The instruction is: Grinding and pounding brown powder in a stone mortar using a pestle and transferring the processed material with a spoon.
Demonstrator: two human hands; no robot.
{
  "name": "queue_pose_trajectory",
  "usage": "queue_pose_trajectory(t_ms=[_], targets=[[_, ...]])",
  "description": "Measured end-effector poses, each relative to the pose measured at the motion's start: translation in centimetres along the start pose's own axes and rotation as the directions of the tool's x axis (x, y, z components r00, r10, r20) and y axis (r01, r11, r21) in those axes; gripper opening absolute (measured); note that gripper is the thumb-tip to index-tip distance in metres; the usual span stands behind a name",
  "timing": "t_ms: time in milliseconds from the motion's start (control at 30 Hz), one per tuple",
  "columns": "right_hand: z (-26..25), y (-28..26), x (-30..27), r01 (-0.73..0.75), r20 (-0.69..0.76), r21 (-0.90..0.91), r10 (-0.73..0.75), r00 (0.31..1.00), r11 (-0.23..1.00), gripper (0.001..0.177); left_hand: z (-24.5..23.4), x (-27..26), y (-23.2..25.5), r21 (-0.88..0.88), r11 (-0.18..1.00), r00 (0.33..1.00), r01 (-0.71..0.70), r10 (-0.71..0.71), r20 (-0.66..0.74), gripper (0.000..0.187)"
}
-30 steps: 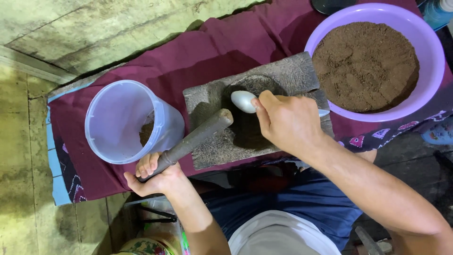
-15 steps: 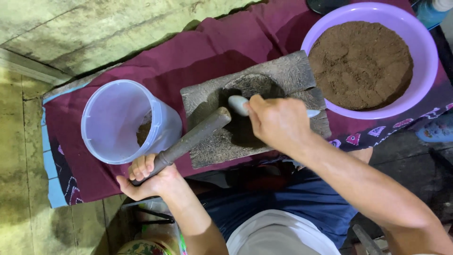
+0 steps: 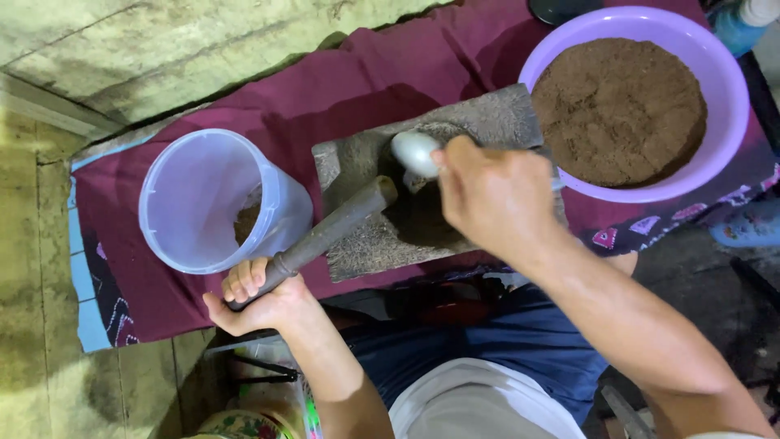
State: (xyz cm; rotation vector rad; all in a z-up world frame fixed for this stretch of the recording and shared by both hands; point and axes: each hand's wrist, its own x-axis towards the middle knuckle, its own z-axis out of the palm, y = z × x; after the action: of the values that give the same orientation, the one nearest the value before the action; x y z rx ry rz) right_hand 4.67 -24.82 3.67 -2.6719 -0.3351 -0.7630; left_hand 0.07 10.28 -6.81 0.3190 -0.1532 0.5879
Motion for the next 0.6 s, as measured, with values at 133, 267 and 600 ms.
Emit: queue_pose_trajectory(t_ms=[133,267,600], targets=[[2.8,-0.3,-0.5,0.043,0.068,0.078,-0.049,0.996,0.996,0.022,1.9,-0.2,-0.4,0.041,0.999,1.000,-0.002,0.002,-0.008,0.039],[0.2,0.2,0.7,0.023,0.013,-0.010,-0.022,1.000,1.000,0.029,1.1,-0.1,-0.1,0.014,1.000,0.999,-0.011,0.010,0.033,0.037],[-0.8,0.8,1.4,-0.004,0.040,0.032,0.003,0.999,0.999,0.034,2.2,0.3,-0.3,0.076,0.996,0.997,-0.036,0.031,0.064,0.037]])
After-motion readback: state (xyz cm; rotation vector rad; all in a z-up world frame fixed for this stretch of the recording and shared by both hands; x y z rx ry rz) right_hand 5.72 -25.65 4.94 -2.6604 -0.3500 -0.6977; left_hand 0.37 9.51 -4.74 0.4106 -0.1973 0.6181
